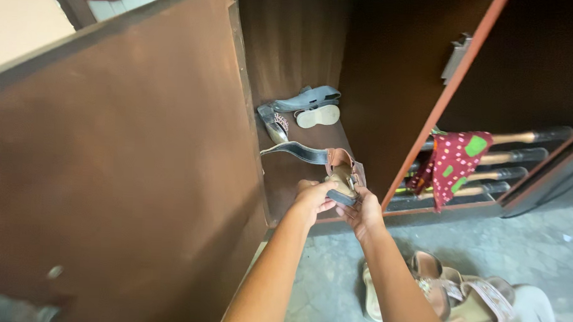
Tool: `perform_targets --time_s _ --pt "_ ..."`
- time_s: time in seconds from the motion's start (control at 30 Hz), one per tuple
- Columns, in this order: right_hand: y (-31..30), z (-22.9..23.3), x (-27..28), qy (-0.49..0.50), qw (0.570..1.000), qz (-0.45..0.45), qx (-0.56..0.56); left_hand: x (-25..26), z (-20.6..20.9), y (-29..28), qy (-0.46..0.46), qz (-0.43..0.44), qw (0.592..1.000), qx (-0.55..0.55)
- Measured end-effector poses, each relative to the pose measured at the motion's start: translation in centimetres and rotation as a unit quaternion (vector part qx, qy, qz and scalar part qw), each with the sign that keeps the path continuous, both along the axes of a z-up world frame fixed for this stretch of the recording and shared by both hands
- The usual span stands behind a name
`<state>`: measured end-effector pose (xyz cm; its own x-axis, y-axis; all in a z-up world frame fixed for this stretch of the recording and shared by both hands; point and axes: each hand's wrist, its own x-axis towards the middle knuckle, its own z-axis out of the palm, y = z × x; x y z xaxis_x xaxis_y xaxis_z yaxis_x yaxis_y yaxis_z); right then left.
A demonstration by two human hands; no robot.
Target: The person removes various shoes from a wooden cabinet and places them on the floor. They handle sandals, flats, and sneakers one by one, stacking them into a pile outside the cabinet.
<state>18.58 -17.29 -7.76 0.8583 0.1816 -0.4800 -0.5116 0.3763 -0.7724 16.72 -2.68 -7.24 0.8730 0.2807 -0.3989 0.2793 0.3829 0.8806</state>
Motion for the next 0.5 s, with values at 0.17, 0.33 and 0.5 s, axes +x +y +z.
perform_targets --time_s 0.17,0.33,0.5 --pt "-1.8 0.3 -1.7 0.02 0.999 -0.039 0.013 -2.1 0.8 -1.7 -0.003 -0.022 1.0 -0.011" --pt "-4.2 0.5 -3.2 0.014 0.999 -0.048 0.009 -4.0 1.0 -3.3 -0.009 -0.047 0.998 -0.033" --pt "-5.9 0.6 -4.6 0.011 0.999 -0.024 0.041 -5.1 1.5 -4.5 -0.007 -0.064 0.998 -0.02"
